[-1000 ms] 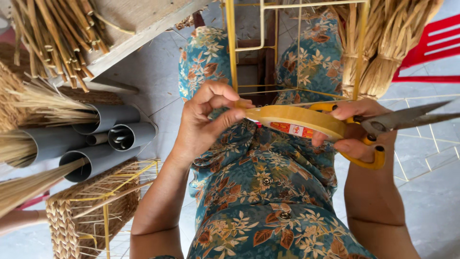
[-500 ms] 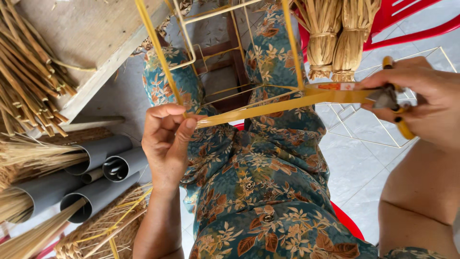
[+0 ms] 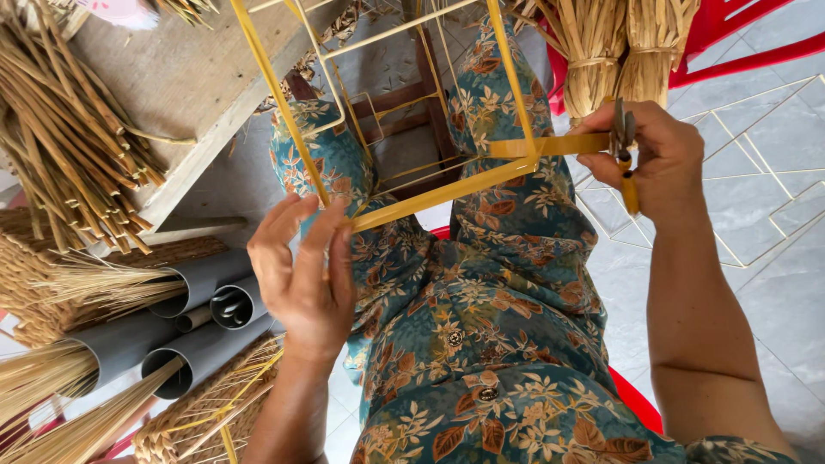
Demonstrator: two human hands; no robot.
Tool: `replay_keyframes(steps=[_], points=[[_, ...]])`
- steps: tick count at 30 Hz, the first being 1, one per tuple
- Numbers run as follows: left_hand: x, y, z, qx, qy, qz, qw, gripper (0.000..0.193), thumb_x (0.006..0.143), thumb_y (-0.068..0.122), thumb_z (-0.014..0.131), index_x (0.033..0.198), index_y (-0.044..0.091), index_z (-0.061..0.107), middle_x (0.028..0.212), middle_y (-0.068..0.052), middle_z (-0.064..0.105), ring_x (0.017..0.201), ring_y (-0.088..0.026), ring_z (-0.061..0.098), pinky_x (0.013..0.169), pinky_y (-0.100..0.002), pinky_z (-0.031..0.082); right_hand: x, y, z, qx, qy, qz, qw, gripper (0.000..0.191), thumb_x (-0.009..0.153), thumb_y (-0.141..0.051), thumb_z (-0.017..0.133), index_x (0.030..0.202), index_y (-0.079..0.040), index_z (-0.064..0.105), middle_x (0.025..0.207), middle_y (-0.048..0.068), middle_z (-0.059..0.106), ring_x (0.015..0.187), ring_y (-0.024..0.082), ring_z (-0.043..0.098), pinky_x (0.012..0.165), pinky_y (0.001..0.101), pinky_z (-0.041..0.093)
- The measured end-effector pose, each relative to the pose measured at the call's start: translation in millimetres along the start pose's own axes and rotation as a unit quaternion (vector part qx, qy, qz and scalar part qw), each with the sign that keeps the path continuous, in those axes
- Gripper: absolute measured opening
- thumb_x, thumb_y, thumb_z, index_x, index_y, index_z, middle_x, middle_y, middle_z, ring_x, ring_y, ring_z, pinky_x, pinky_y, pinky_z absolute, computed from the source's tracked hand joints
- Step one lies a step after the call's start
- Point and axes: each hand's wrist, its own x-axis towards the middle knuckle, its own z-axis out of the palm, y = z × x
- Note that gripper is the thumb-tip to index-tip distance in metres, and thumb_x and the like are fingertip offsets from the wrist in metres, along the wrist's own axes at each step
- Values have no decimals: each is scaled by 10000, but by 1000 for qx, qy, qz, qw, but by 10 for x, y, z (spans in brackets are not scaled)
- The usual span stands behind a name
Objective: The person sits and wraps yellow tape around bamboo strips to secure them to a square bamboo frame held across their lap, using scissors to cut the tape. They position each strip along the frame edges and press the tape in place, repeating for successive strips.
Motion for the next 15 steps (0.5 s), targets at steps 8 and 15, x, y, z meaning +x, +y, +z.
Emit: replay_keyframes(steps=[8,15], points=[[235,-191,-24,122,-122,194,966,378,914,137,786,1281,66,726,963,-71,721,1285,-242,643,1181,-573,355,-35,39,166,14,31,21,999,332,954,117,788,1228,18,626,1120,78,698,1029,113,669,907,251,553],[340,-50,81,22,-120,133,984,382,854,113,836,1216,84,720,840,-54,639,972,-257,645,1174,-524,439,-32,58,162,75,55,41,995,402,930,121,779,1284,4,630,1114,68,693,1024,120,667,912,263,551]])
